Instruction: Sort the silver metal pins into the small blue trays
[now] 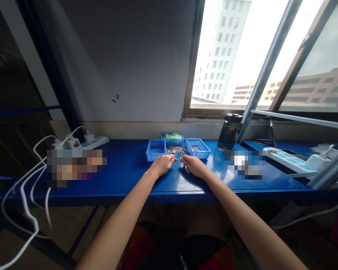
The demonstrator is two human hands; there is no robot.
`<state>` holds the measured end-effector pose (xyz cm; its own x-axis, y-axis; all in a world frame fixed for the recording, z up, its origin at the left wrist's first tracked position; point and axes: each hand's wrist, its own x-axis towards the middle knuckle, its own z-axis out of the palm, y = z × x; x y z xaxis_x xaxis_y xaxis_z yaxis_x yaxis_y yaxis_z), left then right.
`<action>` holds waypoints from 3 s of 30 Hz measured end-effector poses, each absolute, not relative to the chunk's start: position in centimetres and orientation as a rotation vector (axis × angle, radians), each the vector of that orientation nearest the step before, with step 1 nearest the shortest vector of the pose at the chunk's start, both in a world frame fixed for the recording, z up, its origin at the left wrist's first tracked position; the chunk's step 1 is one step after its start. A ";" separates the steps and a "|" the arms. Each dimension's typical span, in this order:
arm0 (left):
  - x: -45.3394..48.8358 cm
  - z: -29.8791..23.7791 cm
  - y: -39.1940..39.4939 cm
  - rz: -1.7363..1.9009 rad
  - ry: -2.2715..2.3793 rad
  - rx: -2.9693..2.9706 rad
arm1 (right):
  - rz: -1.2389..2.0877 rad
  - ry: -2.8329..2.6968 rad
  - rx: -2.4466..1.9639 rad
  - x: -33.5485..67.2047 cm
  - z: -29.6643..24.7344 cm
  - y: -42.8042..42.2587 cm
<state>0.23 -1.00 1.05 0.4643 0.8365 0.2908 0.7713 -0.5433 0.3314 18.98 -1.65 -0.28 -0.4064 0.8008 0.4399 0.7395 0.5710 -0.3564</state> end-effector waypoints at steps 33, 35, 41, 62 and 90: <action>0.2 1.2 -1.1 0.670 1.341 2.589 | 0.093 -2.237 -1.227 18.7 0.1 -1.9; 0.2 1.2 -1.2 0.672 1.350 2.592 | 0.086 -2.238 -1.221 18.7 0.0 -1.8; 0.4 1.5 -1.5 0.666 1.424 2.554 | 0.100 -2.229 -1.223 18.9 -0.3 -1.7; 0.2 1.0 -1.2 0.686 1.444 2.567 | 0.139 -2.260 -1.173 18.8 0.0 -2.2; 0.2 0.9 -1.0 0.692 1.323 2.629 | 0.186 -2.261 -1.186 18.6 0.5 -2.5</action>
<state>0.21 -1.00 0.89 0.5140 0.7853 0.3451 0.7315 -0.6114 0.3019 18.60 -2.53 0.52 -0.4417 0.7910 0.4235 0.7109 0.5965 -0.3726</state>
